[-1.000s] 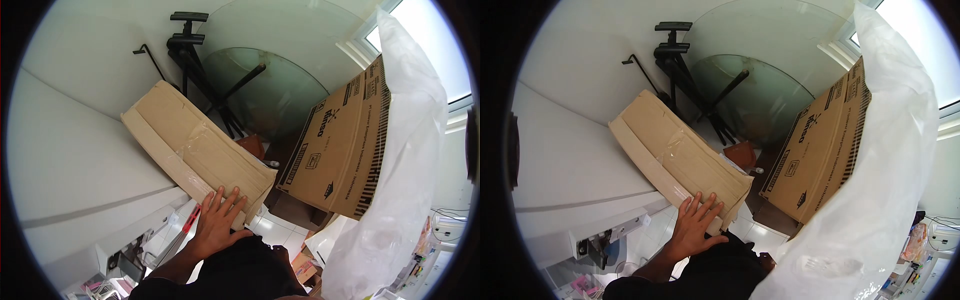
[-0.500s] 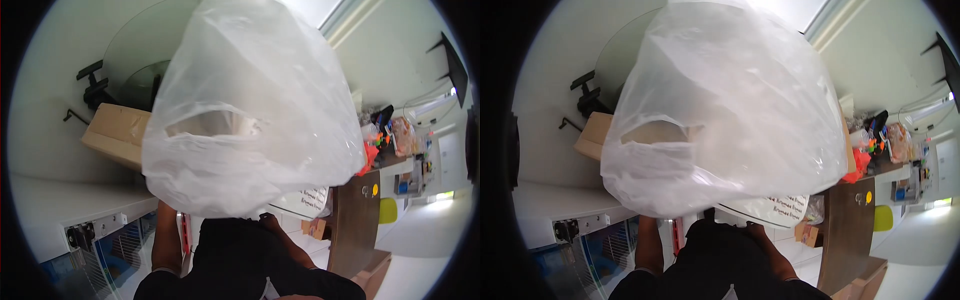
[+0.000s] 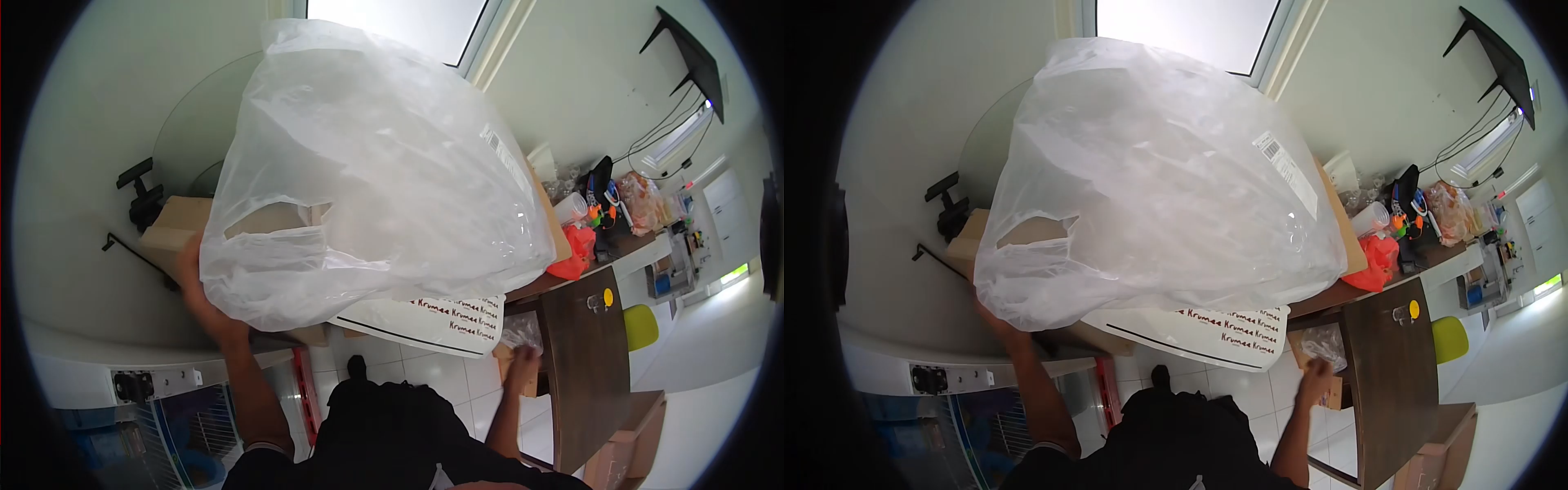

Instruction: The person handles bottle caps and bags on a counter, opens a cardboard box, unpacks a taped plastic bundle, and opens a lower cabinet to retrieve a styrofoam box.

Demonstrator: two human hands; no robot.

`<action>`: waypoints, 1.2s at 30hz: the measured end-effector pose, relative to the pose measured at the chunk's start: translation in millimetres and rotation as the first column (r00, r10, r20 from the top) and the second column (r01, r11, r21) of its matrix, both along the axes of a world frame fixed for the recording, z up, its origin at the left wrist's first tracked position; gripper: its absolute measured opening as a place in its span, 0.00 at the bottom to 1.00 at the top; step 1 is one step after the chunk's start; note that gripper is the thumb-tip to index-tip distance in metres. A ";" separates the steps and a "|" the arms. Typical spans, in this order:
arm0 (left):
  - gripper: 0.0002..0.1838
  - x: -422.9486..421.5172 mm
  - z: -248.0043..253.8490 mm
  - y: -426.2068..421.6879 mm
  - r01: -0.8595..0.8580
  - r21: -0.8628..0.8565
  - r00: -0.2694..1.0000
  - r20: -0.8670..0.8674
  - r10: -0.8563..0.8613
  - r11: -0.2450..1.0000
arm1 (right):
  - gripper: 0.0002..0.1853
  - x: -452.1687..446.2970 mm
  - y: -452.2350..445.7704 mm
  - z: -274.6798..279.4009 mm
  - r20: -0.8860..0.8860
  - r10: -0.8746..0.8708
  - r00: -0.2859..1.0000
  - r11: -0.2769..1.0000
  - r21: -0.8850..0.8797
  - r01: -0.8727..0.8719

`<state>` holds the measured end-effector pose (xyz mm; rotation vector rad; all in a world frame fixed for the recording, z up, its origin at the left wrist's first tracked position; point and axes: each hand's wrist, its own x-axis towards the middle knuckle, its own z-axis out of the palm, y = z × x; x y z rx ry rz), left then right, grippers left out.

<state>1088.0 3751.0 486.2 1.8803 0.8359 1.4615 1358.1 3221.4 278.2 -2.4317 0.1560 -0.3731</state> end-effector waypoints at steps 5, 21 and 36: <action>0.45 -1.3 99.0 -41.3 0.130 0.507 0.991 -0.099 -0.092 0.852 | 0.14 -11.2 145.8 268.5 0.527 0.417 0.741 0.737 0.282 -0.615; 0.29 -15.9 123.4 -85.0 0.386 0.371 0.877 -0.432 -0.212 0.845 | 0.50 -69.9 348.5 458.8 -0.097 0.943 -0.320 -0.227 -0.889 -0.397; 0.30 -10.0 140.8 -92.9 0.196 0.470 0.944 -0.328 -0.035 0.861 | 0.49 -65.3 332.0 463.1 0.052 0.970 -0.237 0.018 -0.990 -0.142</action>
